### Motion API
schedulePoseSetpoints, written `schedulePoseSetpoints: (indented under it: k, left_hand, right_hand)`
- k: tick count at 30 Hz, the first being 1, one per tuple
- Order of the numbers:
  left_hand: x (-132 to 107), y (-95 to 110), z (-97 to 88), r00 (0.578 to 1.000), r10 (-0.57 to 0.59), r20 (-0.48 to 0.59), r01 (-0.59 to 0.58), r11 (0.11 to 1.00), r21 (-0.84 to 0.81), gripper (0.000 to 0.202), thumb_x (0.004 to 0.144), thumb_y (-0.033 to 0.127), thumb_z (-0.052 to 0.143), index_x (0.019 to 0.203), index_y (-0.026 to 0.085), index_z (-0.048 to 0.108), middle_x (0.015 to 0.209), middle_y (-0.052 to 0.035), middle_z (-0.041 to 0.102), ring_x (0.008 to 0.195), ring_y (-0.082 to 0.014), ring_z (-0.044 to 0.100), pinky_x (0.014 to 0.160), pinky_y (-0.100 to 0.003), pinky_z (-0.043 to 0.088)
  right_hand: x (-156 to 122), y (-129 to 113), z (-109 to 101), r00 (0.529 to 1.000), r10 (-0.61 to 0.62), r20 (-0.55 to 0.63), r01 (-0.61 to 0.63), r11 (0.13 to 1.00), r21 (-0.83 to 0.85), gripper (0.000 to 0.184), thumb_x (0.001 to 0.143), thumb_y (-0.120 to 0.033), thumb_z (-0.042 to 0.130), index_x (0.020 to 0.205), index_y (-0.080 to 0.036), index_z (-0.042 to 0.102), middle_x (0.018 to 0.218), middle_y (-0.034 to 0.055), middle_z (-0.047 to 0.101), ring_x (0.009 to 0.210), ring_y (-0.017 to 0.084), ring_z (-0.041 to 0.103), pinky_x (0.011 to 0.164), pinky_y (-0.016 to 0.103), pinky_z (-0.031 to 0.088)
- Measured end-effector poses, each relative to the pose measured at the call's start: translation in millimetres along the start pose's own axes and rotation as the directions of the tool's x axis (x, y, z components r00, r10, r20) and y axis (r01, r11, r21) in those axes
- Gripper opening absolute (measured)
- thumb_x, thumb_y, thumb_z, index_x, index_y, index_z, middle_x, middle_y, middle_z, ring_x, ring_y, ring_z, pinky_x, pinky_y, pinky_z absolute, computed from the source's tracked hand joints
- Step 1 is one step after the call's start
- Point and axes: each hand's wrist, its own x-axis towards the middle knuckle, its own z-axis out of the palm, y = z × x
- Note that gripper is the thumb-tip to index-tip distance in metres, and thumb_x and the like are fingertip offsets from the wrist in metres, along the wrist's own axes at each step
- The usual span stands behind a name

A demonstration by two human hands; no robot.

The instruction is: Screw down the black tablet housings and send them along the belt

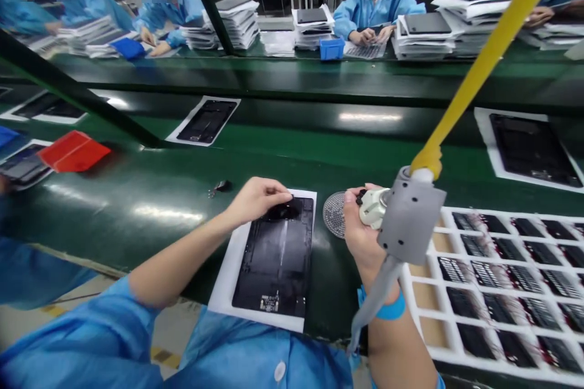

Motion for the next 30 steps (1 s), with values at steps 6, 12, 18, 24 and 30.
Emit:
schedulePoseSetpoints:
  k: [6,12,18,24,30]
  left_hand:
    - [34.8,-18.4,49.7,0.985,0.170,-0.030,-0.151,0.936,0.317,0.022,0.096,0.017,0.087,0.076,0.023,0.082,0.091,-0.0036,0.085,0.094,-0.0235,0.074,0.098,-0.042,0.056]
    - [25.8,-28.1,56.6,0.964,0.263,-0.042,-0.219,0.872,0.437,0.020,0.102,0.021,0.087,0.082,0.023,0.083,0.094,-0.0040,0.083,0.101,-0.0250,0.066,0.095,-0.041,0.053]
    - [28.6,-32.3,52.2,0.945,0.325,0.034,-0.292,0.793,0.534,0.011,0.103,0.027,0.088,0.092,0.024,0.087,0.098,-0.0061,0.082,0.104,-0.0276,0.065,0.091,-0.042,0.053]
    - [40.3,-43.1,52.4,0.924,0.378,0.055,-0.361,0.818,0.448,0.014,0.102,0.026,0.087,0.088,0.027,0.088,0.096,-0.0045,0.082,0.100,-0.0268,0.064,0.090,-0.042,0.052]
    - [41.6,-42.1,55.1,0.920,0.388,0.050,-0.372,0.828,0.419,0.016,0.105,0.030,0.083,0.090,0.026,0.088,0.097,-0.0061,0.082,0.100,-0.0283,0.063,0.089,-0.044,0.049]
  right_hand:
    - [-0.1,2.4,0.3,1.000,-0.002,0.004,0.002,0.998,0.057,0.036,0.097,-0.044,0.089,0.120,-0.025,0.068,0.093,0.0047,0.075,0.087,0.026,0.080,0.072,0.043,0.071]
    - [-2.2,1.4,-0.8,1.000,0.024,0.014,-0.025,0.999,0.035,0.043,0.093,-0.042,0.092,0.124,-0.024,0.068,0.097,0.0029,0.077,0.091,0.025,0.079,0.075,0.045,0.072]
    - [1.7,-12.0,-0.6,0.998,0.059,0.027,-0.061,0.994,0.089,0.042,0.095,-0.039,0.090,0.127,-0.024,0.066,0.104,0.0032,0.080,0.076,0.018,0.076,0.068,0.039,0.069]
    - [2.9,-24.3,-1.0,0.992,0.095,-0.079,-0.081,0.983,0.165,0.037,0.097,-0.035,0.085,0.123,-0.025,0.061,0.089,-0.0037,0.079,0.048,0.009,0.060,0.051,0.029,0.058]
    - [-0.5,-18.8,2.4,0.989,0.130,-0.072,-0.118,0.981,0.152,0.038,0.095,-0.036,0.085,0.121,-0.025,0.059,0.085,-0.0054,0.077,0.047,0.009,0.059,0.051,0.029,0.056]
